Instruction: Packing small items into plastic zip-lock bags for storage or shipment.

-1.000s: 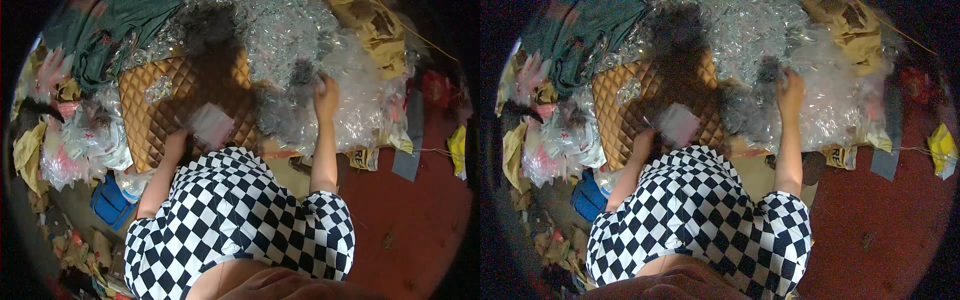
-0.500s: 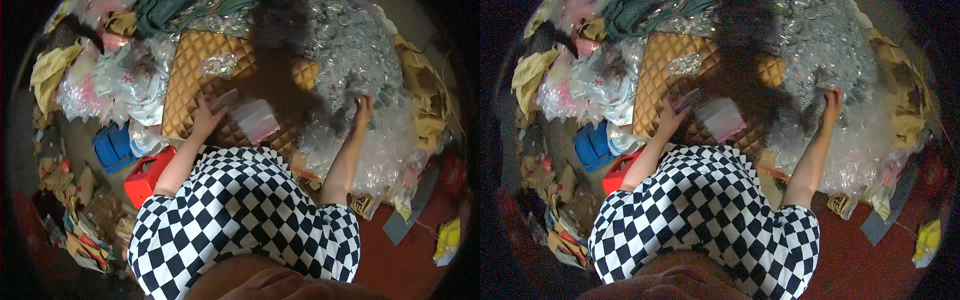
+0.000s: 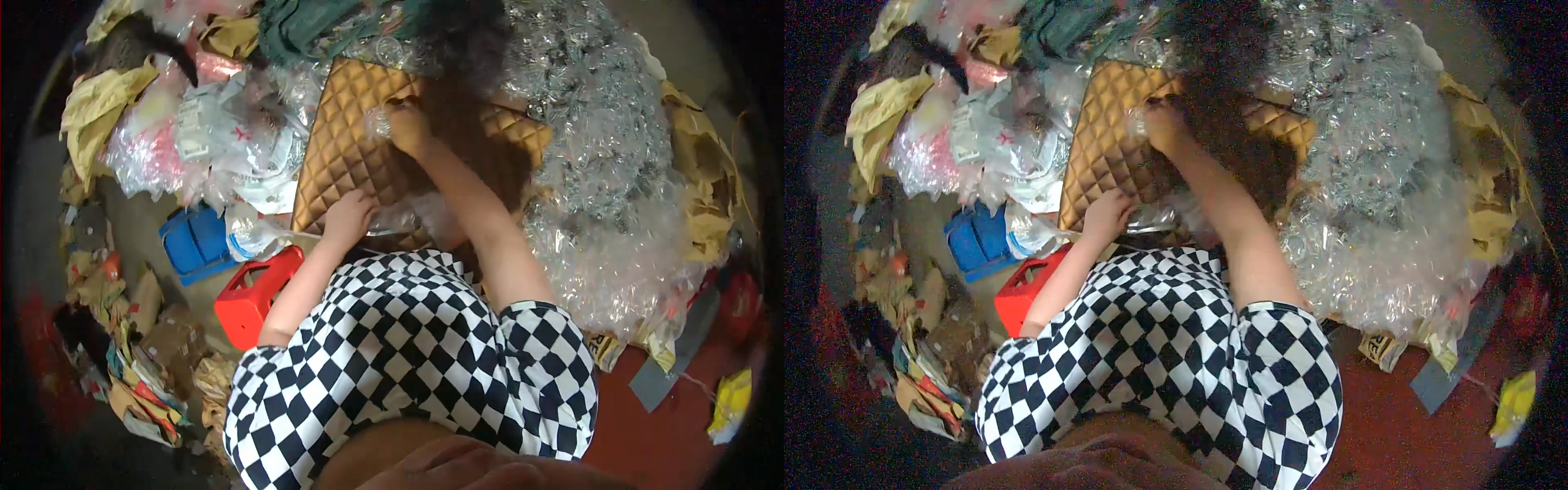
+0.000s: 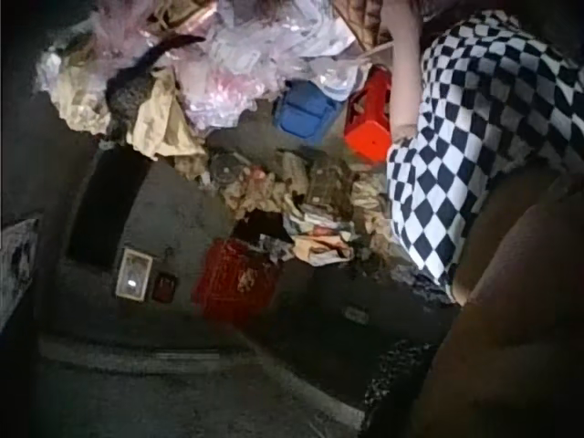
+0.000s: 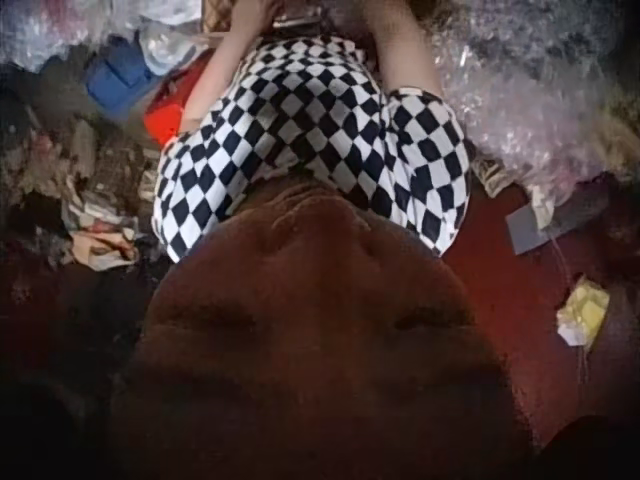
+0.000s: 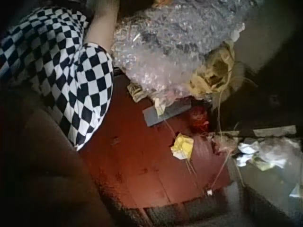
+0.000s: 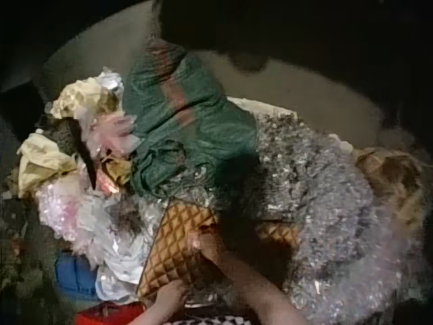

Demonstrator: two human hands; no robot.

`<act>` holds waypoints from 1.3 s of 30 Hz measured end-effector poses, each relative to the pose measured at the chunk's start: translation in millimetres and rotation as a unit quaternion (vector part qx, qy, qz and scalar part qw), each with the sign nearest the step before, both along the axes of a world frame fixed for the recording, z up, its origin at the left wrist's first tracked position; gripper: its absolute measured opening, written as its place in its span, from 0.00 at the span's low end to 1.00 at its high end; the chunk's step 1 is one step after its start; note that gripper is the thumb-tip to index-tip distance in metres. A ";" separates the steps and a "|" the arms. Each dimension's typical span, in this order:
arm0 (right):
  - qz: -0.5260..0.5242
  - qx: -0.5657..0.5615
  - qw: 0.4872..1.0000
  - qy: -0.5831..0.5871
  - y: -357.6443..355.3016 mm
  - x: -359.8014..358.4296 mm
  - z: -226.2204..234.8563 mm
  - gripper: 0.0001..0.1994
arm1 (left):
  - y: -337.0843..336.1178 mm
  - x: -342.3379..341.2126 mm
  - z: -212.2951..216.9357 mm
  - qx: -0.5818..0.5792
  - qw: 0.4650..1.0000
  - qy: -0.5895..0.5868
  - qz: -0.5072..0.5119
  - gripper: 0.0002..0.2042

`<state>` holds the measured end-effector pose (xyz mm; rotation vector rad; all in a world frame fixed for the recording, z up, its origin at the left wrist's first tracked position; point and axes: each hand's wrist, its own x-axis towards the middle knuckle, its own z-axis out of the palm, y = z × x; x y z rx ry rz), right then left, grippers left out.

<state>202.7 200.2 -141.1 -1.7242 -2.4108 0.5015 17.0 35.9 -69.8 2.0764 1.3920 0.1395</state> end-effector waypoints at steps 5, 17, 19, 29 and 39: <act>0.081 0.181 0.975 0.099 -11.2 13.1 18.6 0.14 | -0.7 -21.4 -16.3 0.086 0.995 -0.041 0.037 0.03; -0.252 0.038 0.966 -0.034 96.6 208.5 97.3 0.30 | 87.9 34.4 44.8 -0.065 0.951 -0.237 0.189 0.04; -0.225 0.139 0.954 -0.141 125.0 236.5 79.2 0.29 | 99.3 44.0 33.4 0.047 0.958 -0.253 0.126 0.06; -0.351 0.017 0.798 0.490 63.1 253.2 96.2 0.21 | 85.0 39.9 52.3 -0.018 0.949 -0.241 0.202 0.08; -0.295 -0.175 0.459 0.820 -85.0 179.8 113.5 0.21 | 81.4 30.4 55.8 0.305 0.946 -0.106 -0.002 0.18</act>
